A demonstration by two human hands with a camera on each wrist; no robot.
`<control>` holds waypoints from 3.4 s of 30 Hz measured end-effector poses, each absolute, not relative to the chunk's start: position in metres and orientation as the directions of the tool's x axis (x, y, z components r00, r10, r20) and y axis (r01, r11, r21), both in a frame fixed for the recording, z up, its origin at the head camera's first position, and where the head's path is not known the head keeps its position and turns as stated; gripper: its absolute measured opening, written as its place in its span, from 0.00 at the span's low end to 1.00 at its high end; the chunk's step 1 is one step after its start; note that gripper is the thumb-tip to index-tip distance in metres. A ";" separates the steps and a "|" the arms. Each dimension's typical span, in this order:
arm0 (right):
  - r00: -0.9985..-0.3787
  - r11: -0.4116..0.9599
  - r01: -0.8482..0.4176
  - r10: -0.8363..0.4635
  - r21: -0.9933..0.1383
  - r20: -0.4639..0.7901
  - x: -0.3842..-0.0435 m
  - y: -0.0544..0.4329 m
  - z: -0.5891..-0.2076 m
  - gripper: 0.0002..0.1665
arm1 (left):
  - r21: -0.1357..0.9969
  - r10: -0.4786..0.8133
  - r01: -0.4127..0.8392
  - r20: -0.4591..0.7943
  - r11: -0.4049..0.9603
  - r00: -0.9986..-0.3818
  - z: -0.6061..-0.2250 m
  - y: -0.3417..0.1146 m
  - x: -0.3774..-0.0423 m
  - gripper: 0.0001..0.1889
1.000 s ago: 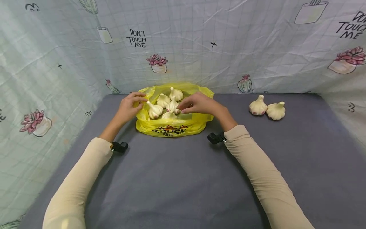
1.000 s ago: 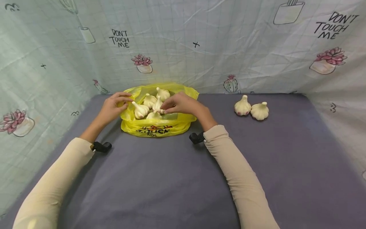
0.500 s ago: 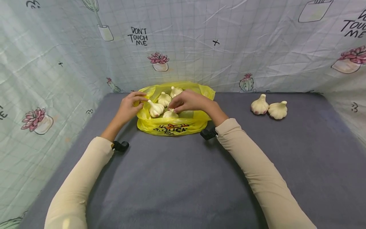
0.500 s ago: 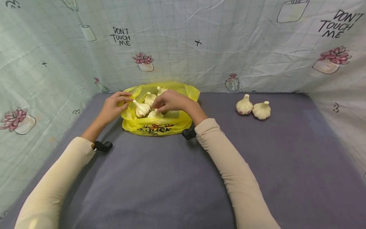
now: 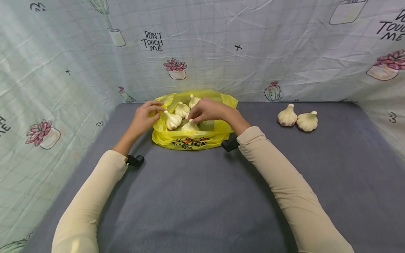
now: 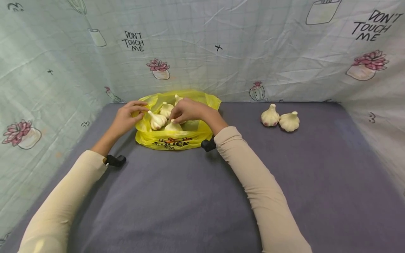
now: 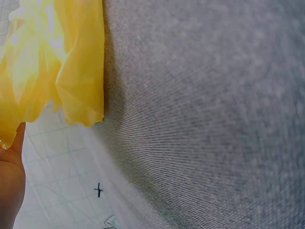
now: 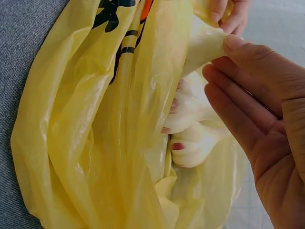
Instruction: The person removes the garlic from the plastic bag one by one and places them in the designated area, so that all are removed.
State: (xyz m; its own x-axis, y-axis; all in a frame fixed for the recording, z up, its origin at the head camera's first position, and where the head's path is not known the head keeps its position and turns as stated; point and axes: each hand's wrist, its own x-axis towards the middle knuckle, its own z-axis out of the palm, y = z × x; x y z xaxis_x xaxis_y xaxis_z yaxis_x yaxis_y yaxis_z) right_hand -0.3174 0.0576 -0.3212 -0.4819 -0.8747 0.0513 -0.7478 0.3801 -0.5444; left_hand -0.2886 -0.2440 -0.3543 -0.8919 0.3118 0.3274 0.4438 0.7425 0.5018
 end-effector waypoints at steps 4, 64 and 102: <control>-0.496 0.376 -0.748 -0.864 -0.546 0.084 -0.315 0.062 -0.320 0.12 | 0.508 0.307 0.446 0.336 0.737 -0.890 -0.352 -0.242 -0.289 0.12; -0.606 0.355 -0.763 -0.684 -0.539 0.406 -0.265 0.173 -0.314 0.13 | 0.517 0.297 0.434 0.330 0.738 -0.896 -0.355 -0.242 -0.285 0.13; -0.717 0.394 -0.667 -0.570 -0.633 0.401 -0.236 0.220 -0.309 0.14 | 0.535 0.293 0.435 0.333 0.724 -0.896 -0.354 -0.241 -0.284 0.13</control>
State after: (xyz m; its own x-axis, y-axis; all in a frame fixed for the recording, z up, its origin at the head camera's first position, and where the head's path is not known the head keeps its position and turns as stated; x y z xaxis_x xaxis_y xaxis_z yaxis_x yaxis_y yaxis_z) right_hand -0.2363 0.2197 -0.3092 -0.7173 -0.5701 0.4006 -0.6665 0.3939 -0.6329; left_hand -0.2839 -0.2408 -0.3537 -0.8964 0.2926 0.3328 0.4350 0.7241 0.5351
